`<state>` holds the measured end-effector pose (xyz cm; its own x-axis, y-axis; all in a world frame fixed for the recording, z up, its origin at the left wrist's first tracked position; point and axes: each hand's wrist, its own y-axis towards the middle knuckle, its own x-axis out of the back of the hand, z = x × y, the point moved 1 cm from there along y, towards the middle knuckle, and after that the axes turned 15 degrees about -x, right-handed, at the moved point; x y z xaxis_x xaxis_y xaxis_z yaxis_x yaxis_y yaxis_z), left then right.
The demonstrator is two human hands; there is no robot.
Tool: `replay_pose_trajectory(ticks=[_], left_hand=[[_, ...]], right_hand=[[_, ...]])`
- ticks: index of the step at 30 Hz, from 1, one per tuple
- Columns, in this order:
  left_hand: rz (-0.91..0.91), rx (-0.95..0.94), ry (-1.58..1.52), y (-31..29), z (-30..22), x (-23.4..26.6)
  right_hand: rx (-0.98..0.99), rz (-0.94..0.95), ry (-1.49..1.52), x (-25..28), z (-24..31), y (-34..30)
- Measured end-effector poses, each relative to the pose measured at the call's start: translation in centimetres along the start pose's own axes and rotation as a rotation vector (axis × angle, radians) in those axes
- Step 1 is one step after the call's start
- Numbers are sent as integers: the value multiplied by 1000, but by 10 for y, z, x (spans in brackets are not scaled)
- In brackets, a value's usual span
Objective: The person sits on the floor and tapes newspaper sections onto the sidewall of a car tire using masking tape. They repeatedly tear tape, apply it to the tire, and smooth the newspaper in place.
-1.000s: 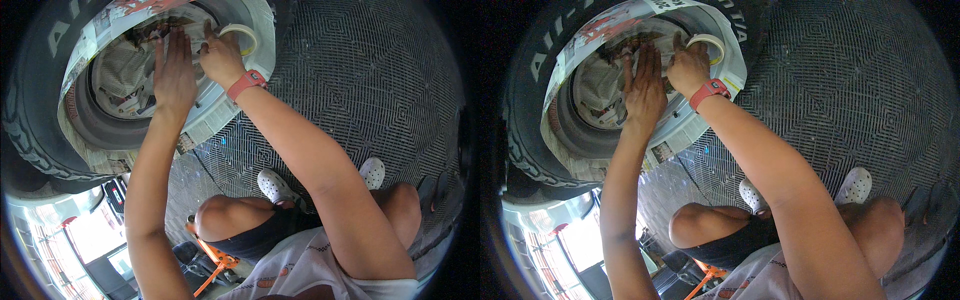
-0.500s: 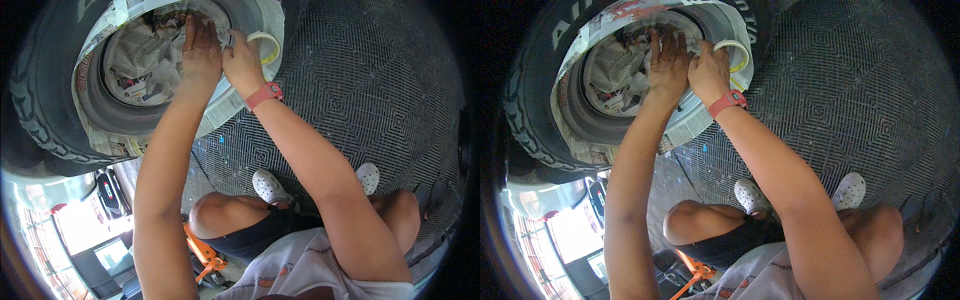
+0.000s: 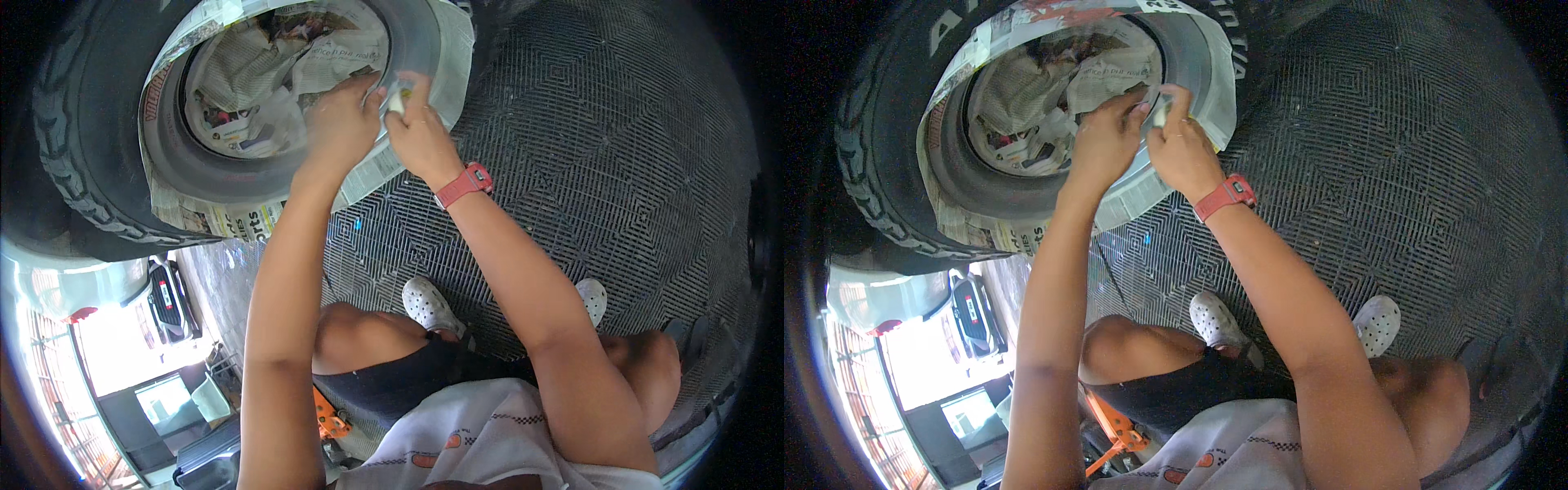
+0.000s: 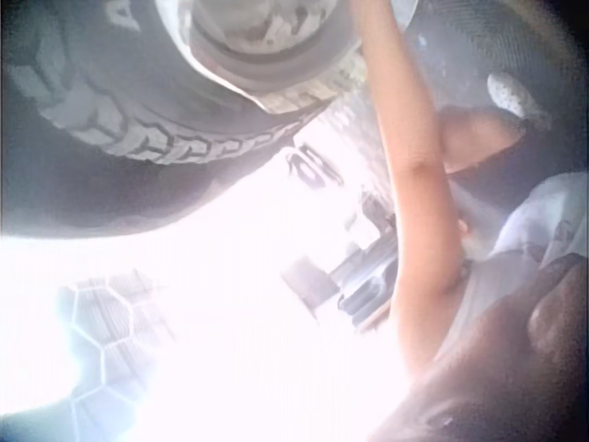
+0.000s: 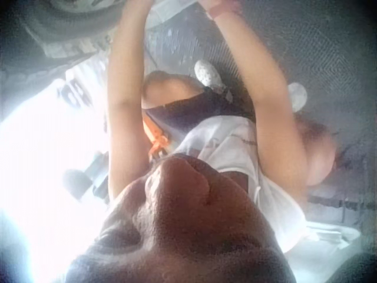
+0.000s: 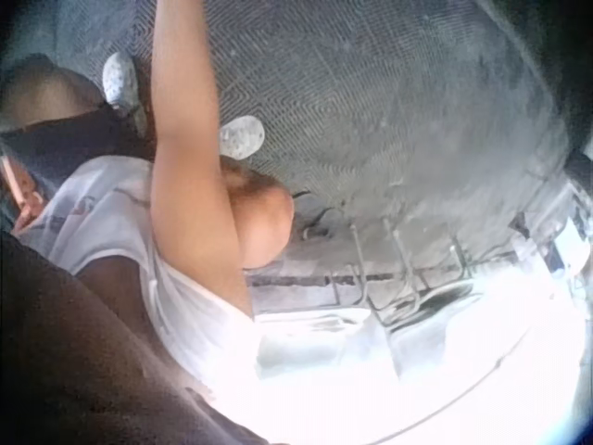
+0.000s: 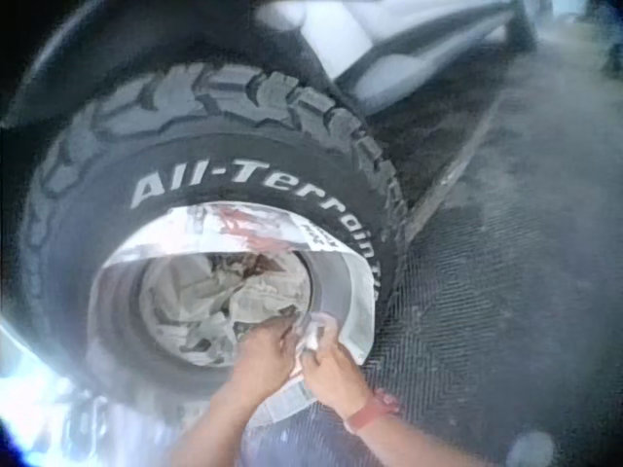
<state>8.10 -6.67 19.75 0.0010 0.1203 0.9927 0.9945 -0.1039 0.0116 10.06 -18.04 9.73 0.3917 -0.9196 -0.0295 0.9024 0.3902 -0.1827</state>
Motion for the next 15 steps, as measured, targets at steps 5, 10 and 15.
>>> replay_pose_trajectory(ticks=[5, 10, 15], left_hand=[[-59, 256, -528, -31, 28, 17], [-188, 434, -914, -71, 71, 15], [-191, 457, -1015, -82, 79, 17]], right_hand=[[174, 258, -1, -20, 16, -3], [57, 592, 26, -17, 38, -14], [-29, 696, 137, -8, 45, -14]])
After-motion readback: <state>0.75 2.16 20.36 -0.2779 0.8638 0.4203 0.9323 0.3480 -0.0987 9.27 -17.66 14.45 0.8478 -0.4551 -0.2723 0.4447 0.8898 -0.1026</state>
